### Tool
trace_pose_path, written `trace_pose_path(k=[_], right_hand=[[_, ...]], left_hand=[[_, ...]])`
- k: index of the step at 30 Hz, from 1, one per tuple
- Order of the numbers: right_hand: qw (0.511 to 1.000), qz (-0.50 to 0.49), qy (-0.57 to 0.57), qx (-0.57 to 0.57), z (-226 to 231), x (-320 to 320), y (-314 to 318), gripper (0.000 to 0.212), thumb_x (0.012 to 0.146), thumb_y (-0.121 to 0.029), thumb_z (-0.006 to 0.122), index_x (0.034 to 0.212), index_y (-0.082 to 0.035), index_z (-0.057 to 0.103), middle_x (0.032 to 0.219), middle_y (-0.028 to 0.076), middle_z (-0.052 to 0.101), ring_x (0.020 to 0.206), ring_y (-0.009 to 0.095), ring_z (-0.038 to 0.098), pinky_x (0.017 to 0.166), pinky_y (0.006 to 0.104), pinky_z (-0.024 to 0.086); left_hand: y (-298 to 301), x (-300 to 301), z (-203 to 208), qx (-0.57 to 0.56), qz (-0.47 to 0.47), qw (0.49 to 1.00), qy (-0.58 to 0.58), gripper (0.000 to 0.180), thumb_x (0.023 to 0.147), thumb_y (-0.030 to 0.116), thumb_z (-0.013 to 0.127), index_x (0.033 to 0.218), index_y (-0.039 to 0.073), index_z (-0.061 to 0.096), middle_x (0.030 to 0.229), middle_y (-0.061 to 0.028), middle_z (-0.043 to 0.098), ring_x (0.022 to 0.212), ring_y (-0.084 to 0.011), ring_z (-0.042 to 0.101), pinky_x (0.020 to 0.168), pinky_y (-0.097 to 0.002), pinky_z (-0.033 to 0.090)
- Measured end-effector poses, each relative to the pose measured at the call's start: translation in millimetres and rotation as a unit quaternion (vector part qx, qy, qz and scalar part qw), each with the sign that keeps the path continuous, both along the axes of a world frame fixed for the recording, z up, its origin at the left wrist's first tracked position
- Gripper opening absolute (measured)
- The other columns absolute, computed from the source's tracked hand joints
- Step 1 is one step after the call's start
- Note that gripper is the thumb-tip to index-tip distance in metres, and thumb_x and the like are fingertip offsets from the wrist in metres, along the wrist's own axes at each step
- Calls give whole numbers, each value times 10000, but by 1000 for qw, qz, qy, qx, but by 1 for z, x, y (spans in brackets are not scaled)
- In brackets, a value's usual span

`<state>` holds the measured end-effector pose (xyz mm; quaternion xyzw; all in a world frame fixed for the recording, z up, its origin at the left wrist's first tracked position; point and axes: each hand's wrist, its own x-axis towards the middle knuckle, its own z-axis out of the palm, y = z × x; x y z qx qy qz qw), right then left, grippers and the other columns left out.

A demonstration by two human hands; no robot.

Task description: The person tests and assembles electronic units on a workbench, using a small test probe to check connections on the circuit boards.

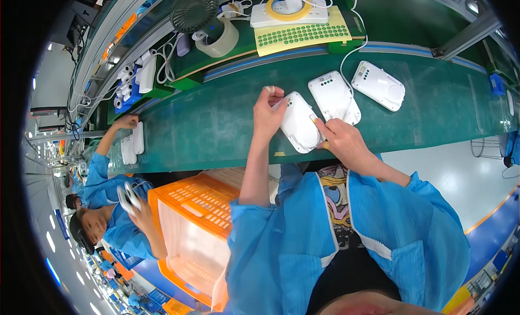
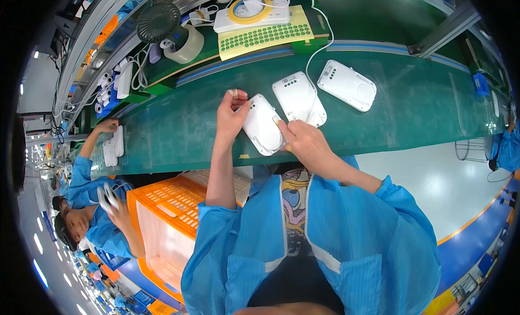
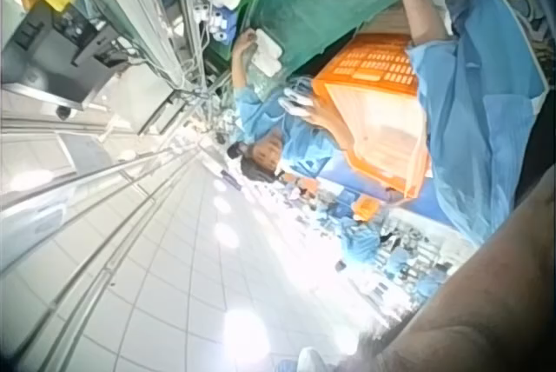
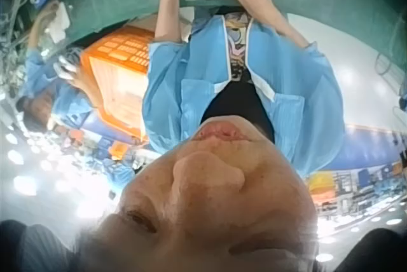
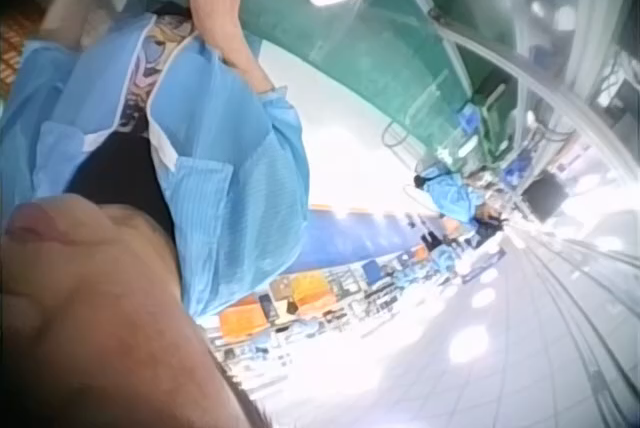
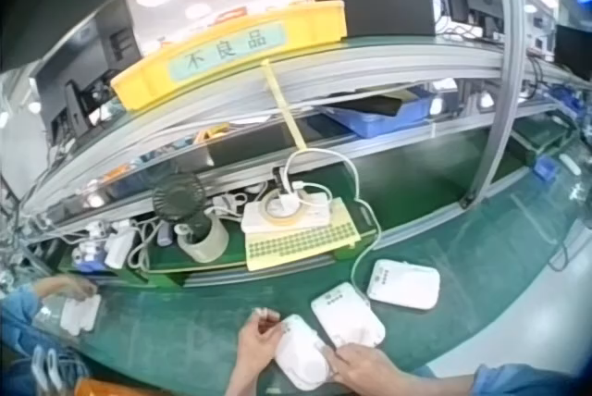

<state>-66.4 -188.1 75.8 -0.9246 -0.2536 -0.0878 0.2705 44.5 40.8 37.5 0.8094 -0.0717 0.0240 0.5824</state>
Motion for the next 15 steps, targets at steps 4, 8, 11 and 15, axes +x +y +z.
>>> trace_pose_path(k=[4,8,11,15], right_hand=[[1000,18,-16,11,-11,1,0,650,731,-163,869,1302,50,644,882,94,552,809,254,624,681,375,528],[998,20,-44,27,-20,-5,1,506,819,-165,814,1252,44,657,862,86,580,783,251,639,646,386,530],[994,19,-51,94,-19,1,-6,383,824,-157,808,1170,-19,719,822,72,587,737,250,642,600,386,527],[980,-106,-113,126,-4,7,-46,144,831,-94,798,968,-74,756,798,82,615,719,268,656,612,390,538]], left_hand=[[-5,2,-4,-3,-9,1000,20,291,870,-19,698,1143,35,613,1034,-91,689,913,-212,666,863,-356,558],[-6,3,-7,2,-8,1000,22,300,875,-45,663,1158,38,606,1079,-92,664,945,-204,638,874,-361,538],[-5,4,-3,-4,-2,999,49,285,885,-53,635,1154,37,606,1097,-90,654,932,-197,628,857,-355,532],[-20,-7,4,112,8,991,-74,267,880,10,668,1137,51,613,1128,-104,636,1032,-276,626,975,-444,480]])
